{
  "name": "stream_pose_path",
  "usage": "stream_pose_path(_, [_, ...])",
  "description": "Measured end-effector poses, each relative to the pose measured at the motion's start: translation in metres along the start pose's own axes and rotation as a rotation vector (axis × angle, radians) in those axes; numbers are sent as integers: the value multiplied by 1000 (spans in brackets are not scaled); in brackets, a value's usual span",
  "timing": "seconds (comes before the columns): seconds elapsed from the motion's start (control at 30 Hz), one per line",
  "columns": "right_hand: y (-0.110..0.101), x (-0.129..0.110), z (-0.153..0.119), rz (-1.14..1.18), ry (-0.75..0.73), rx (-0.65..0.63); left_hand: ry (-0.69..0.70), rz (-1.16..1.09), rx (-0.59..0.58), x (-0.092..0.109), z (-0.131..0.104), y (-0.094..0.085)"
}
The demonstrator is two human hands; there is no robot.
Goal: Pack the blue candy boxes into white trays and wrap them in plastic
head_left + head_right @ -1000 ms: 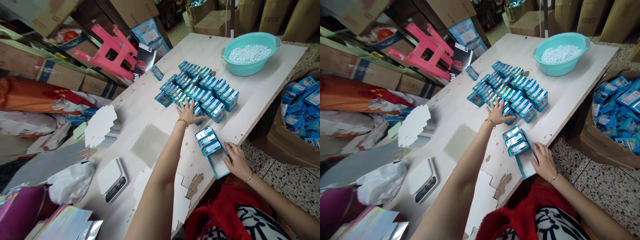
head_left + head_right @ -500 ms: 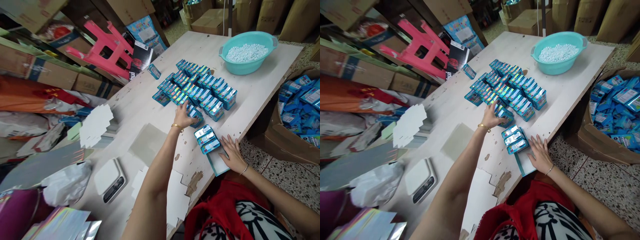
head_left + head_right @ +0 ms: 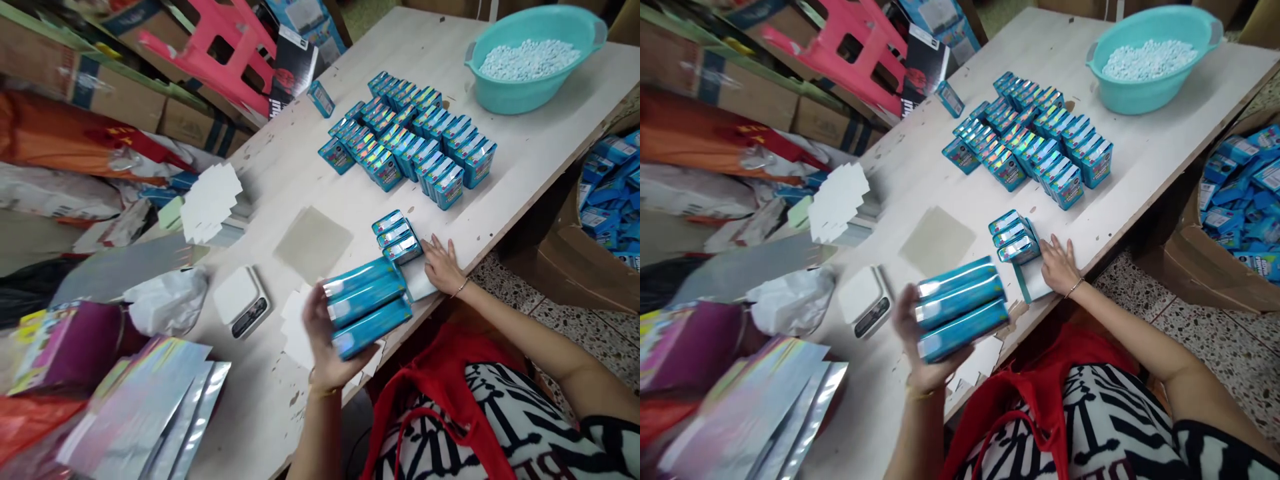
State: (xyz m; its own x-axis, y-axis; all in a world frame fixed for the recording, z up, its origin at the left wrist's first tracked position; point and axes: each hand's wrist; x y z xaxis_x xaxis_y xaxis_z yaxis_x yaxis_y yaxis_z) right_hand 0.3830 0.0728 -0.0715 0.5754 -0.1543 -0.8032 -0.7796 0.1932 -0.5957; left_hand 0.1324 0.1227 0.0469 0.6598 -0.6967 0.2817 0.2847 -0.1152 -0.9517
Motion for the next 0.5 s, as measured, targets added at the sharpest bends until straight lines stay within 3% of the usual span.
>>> stream_pose_path(0.1, [-1,9,-2,50,-39,-53,103,-221,178,10,23,34])
stream_pose_path(0.2, [-3,21,-12,119,-134,-73,272,-226,212,12,48,52])
stream_pose_path(0.33, [-7,28,-24,122,-266,-44,339,-52,164,15,58,47])
stream_pose_path(0.5, [-19,27,-29,30,-332,-127,382,141,26,21,59,34])
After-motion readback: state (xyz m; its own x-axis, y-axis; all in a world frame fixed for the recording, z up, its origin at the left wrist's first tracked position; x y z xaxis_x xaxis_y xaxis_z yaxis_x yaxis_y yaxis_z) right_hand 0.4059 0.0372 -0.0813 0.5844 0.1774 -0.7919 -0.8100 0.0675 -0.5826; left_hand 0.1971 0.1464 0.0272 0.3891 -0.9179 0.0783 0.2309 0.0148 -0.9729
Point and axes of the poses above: each hand's wrist, its own z-axis towards the middle knuckle, its own y-axis out of the palm, x = y × z, and after that the axes turned 14 degrees about z, right-handed
